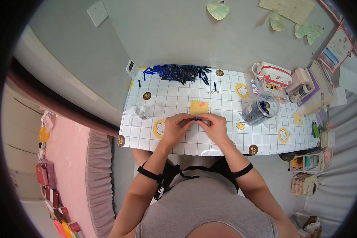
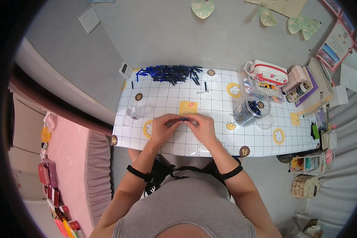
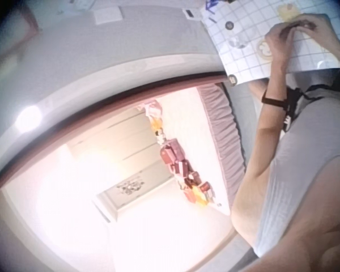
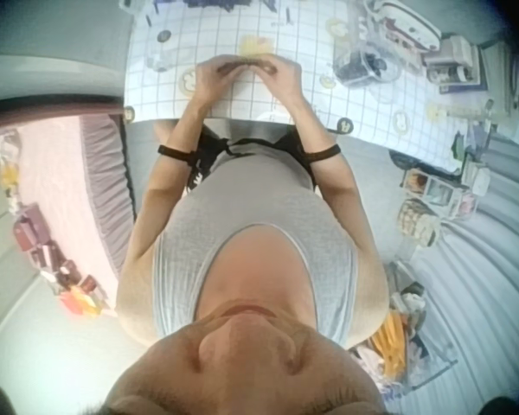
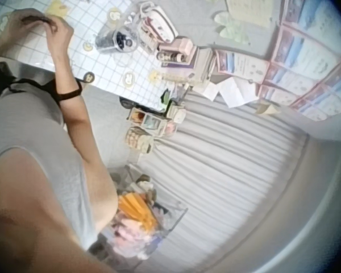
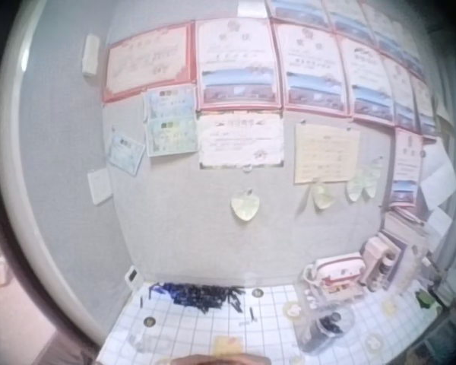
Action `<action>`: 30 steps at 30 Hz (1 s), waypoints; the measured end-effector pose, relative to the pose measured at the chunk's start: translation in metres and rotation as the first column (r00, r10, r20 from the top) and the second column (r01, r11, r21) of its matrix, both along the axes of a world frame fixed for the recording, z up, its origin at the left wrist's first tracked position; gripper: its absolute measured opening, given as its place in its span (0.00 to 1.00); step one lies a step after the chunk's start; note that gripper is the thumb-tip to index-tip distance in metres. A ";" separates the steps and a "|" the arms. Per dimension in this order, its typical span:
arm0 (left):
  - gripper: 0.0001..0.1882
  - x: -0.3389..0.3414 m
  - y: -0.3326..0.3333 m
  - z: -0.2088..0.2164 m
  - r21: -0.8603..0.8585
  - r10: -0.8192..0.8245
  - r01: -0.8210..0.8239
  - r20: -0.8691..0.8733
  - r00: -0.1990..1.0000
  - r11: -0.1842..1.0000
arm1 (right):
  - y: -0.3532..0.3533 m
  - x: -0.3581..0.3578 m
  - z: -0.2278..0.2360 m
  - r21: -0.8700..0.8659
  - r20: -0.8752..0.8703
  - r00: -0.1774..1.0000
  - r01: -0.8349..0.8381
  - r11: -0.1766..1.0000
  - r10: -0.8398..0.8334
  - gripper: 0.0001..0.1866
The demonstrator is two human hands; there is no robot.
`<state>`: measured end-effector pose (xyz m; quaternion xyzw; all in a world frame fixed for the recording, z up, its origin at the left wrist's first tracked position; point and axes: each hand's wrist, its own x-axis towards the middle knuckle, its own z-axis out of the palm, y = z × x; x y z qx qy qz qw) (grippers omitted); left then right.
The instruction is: The person repeatedly picks up pen barrels and ink cartridges from a table, inserts the cartridges into the barrels, and places the assembled pens into a clear plastic cup. The person handles both black and blue pens throughout the clip.
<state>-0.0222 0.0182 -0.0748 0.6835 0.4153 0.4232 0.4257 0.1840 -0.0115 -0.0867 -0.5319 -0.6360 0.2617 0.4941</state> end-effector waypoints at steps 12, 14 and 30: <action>0.10 0.004 0.000 -0.004 0.116 0.063 -0.055 -0.065 0.996 0.992 | 0.002 -0.002 -0.002 0.047 0.029 0.999 0.042 0.998 -0.043 0.16; 0.10 0.005 0.000 -0.006 0.147 0.098 -0.087 -0.068 0.993 0.985 | 0.003 -0.002 -0.001 0.070 0.021 0.997 0.067 0.995 -0.069 0.16; 0.12 0.009 -0.009 0.015 0.071 -0.089 0.087 0.020 0.996 0.994 | -0.014 0.012 0.010 -0.036 -0.042 0.998 -0.054 0.998 0.052 0.17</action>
